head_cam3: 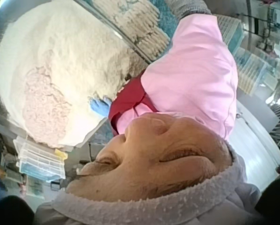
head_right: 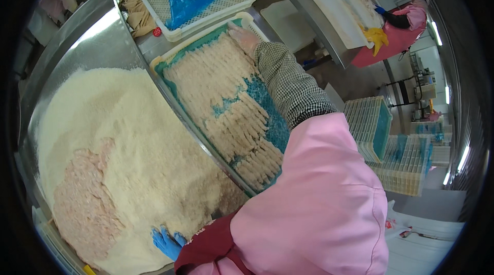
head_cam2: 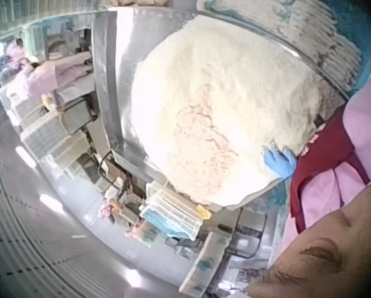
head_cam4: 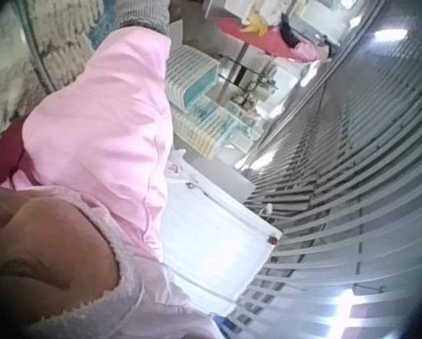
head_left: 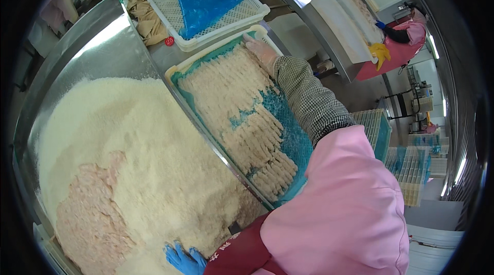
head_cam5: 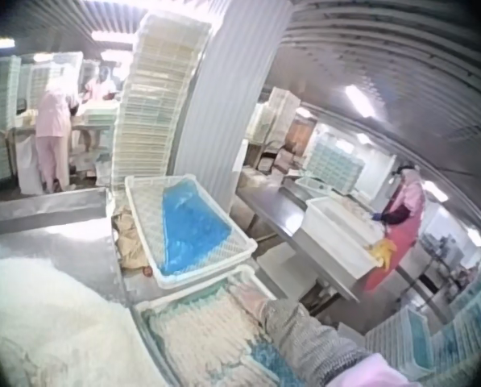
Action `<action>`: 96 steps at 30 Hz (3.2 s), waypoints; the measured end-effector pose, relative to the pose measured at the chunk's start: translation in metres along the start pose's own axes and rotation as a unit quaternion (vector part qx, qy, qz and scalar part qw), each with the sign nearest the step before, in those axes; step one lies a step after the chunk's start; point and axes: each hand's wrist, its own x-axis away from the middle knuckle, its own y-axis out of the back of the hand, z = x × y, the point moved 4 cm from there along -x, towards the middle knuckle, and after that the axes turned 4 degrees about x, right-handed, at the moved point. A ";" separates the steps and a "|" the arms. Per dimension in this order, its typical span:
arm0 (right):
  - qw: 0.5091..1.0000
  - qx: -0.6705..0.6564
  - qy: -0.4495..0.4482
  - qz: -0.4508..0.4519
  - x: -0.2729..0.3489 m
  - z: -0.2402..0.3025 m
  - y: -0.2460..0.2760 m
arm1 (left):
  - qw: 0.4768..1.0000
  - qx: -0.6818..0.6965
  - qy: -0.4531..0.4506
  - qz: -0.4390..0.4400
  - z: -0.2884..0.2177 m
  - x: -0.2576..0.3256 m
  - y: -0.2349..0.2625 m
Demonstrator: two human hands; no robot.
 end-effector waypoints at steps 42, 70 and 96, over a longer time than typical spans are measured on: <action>0.886 -0.067 0.040 0.457 0.408 0.188 -0.351 | 0.930 0.309 0.094 -0.173 0.048 0.013 0.084; 0.876 -0.344 -0.116 0.317 0.359 0.184 -0.368 | 0.934 0.234 0.260 0.064 0.020 -0.017 0.107; 0.854 -0.170 -0.176 0.459 0.413 0.145 -0.442 | 0.888 0.402 0.207 -0.079 0.023 0.010 0.041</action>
